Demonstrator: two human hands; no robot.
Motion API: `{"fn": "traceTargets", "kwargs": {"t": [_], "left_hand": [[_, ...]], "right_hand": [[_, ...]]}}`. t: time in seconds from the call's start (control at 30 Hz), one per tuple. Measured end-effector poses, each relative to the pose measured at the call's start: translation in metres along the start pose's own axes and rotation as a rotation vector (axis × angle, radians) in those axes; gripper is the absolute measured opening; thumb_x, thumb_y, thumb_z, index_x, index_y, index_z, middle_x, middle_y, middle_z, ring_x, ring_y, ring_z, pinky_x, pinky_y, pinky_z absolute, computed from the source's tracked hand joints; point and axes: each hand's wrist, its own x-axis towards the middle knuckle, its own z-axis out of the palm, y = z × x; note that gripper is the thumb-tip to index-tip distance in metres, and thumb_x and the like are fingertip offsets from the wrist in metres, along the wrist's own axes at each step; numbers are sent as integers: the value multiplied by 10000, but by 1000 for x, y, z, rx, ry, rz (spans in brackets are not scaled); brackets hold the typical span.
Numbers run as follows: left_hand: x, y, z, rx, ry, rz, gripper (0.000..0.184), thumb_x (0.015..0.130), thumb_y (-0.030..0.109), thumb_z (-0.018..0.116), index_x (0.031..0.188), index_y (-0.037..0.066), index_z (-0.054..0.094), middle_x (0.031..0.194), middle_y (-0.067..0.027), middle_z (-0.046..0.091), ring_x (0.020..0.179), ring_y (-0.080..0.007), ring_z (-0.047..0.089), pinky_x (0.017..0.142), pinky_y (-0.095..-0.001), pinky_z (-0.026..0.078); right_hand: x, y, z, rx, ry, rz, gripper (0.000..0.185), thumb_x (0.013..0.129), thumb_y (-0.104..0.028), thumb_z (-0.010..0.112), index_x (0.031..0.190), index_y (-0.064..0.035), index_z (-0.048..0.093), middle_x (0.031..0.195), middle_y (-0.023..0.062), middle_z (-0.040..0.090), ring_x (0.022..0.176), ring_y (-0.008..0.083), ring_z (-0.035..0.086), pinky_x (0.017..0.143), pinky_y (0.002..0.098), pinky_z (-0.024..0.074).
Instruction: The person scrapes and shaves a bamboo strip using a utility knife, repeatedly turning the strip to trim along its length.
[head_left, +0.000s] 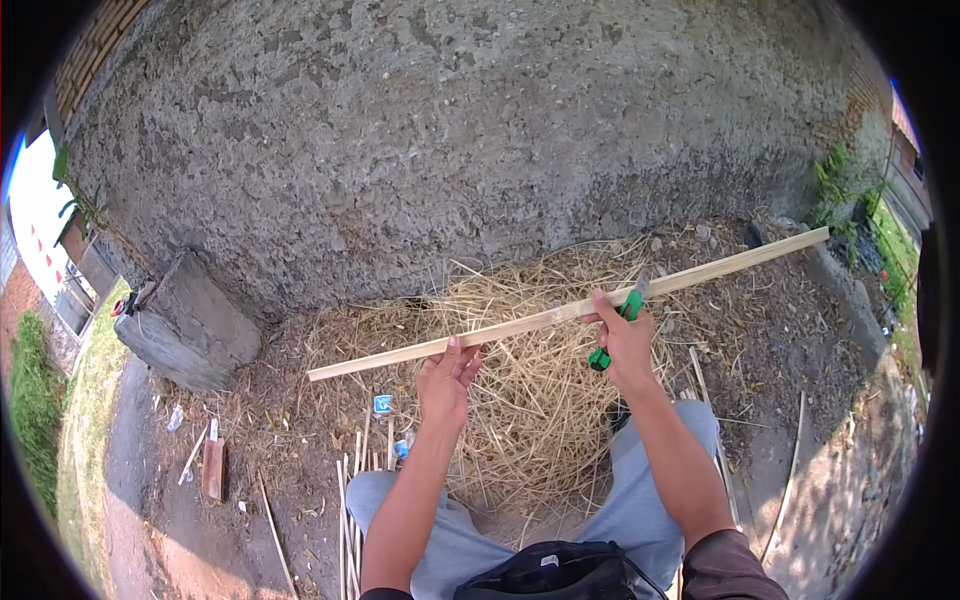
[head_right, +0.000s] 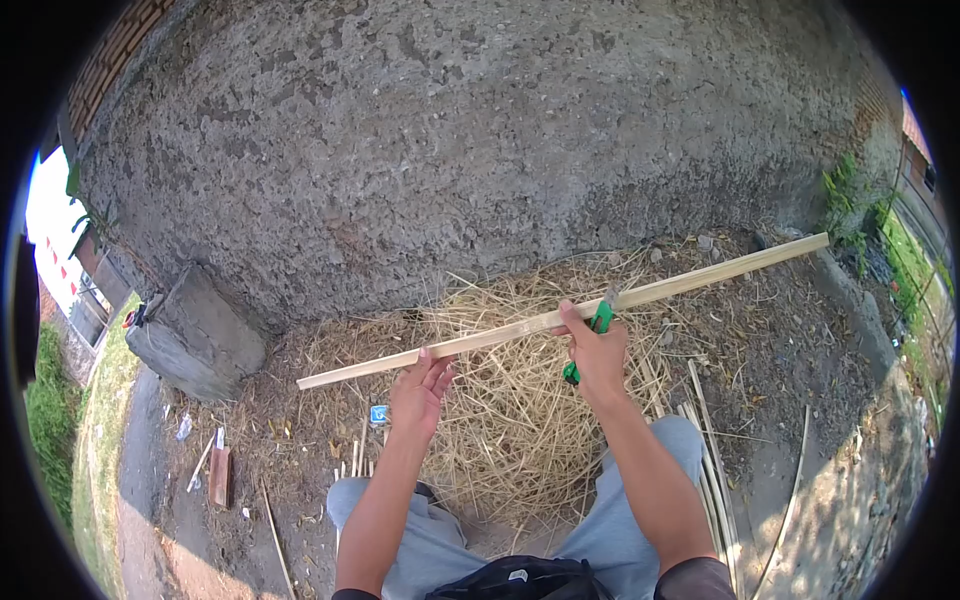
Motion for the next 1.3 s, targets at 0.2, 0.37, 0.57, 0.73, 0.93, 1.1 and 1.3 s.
{"fn": "traceTargets", "kwargs": {"t": [0.2,0.37,0.57,0.73,0.93,1.1,1.3], "left_hand": [[8,1,-5,-55,77,62,250,950,231,598,1020,-2,541,948,-128,644,920,-255,669,768,-336,583],[-3,12,5,-128,42,61,412,1008,363,459,1072,-41,509,1002,-177,620,968,-305,658,804,-368,578],[3,16,-3,-111,163,28,478,1031,396,366,1078,-63,490,955,-184,616,936,-318,667,728,-379,591],[4,4,-5,121,127,104,402,1001,370,480,1060,-27,500,964,-157,617,919,-263,673,692,-329,583],[9,17,-11,-66,204,55,410,1001,414,460,1098,18,490,1108,-141,568,1011,-271,645,750,-356,564],[16,27,-23,-190,235,0,479,1016,462,365,1102,4,477,1115,-145,547,1033,-300,632,793,-399,554],[17,25,-26,-73,281,41,388,1026,366,395,1087,-8,478,1018,-141,571,922,-293,667,740,-382,567]], "right_hand": [[-2,6,5,-10,-16,-5,223,887,-214,704,839,-14,619,701,110,669,456,51,450,418,208,341],[-4,1,4,54,11,5,219,885,-214,706,838,-19,621,697,109,667,454,51,452,422,208,346],[-2,5,2,35,7,-6,225,879,-219,713,844,-17,620,697,111,666,449,53,447,422,211,350],[-4,2,5,21,7,-17,236,873,-224,719,841,-13,619,695,110,664,449,55,446,422,213,352],[-4,-1,4,57,52,-36,225,882,-216,710,814,-11,645,666,88,655,442,44,396,405,209,291],[-4,0,3,37,34,-45,208,885,-200,704,835,-7,648,678,91,658,444,41,403,402,207,296],[-4,-1,3,49,37,-59,197,884,-194,704,835,-11,649,683,86,660,444,40,403,400,208,295]]}}
